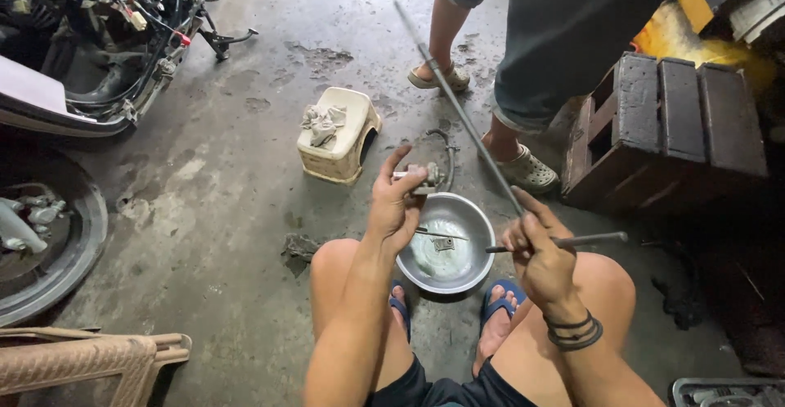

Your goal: A person is cleaning and inspecting a small mechanical component from a motorcycle using a metal rod and a screwdriver while sitting on the floor.

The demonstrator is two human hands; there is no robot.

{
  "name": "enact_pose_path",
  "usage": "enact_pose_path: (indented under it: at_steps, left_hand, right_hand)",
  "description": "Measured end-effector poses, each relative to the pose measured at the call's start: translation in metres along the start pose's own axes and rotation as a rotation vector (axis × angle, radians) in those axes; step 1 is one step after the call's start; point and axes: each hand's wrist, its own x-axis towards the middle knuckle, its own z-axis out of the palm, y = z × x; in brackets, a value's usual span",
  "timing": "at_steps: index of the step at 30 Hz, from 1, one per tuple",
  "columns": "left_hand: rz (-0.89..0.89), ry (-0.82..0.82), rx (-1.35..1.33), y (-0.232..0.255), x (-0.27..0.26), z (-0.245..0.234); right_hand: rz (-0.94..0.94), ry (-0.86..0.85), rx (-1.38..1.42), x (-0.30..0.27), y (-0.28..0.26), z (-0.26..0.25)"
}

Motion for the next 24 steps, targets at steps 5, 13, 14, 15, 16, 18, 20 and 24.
enact_pose_path:
  at_steps: [5,13,14,15,16,18,20,24]
  left_hand:
    - [-0.056,0.168,-0.182,0.004,0.012,-0.014]
    - [-0.097,0.369,-0.402,0.004,0.034,-0.047]
    - [-0.072,0.371,-0.431,0.014,0.023,-0.030]
    - [-0.047,0.373,-0.460,0.024,0.011,-0.013]
    - [-0.048,0.374,-0.460,0.022,0.014,-0.020]
    - [-0.072,0.316,-0.476,0.018,0.021,-0.033]
    - [-0.062,0.307,-0.492,0.018,0.021,-0.034]
    - [-0.026,0.312,-0.541,0.012,0.034,-0.052]
  right_hand:
    - [-0.019,0.013,0.057,-0.003,0.003,-0.014]
    - [-0.010,-0.026,0.031,-0.012,0.003,-0.022]
    - [-0.003,-0.024,0.030,-0.013,0.002,-0.022]
    - [0.005,-0.022,0.028,-0.013,0.002,-0.022]
    - [0.006,-0.021,0.027,-0.014,0.001,-0.023]
    - [0.010,-0.011,0.010,-0.015,0.001,-0.023]
    - [0.018,-0.009,0.011,-0.017,0.002,-0.028]
    - [0.138,0.040,-0.055,-0.023,-0.007,-0.027]
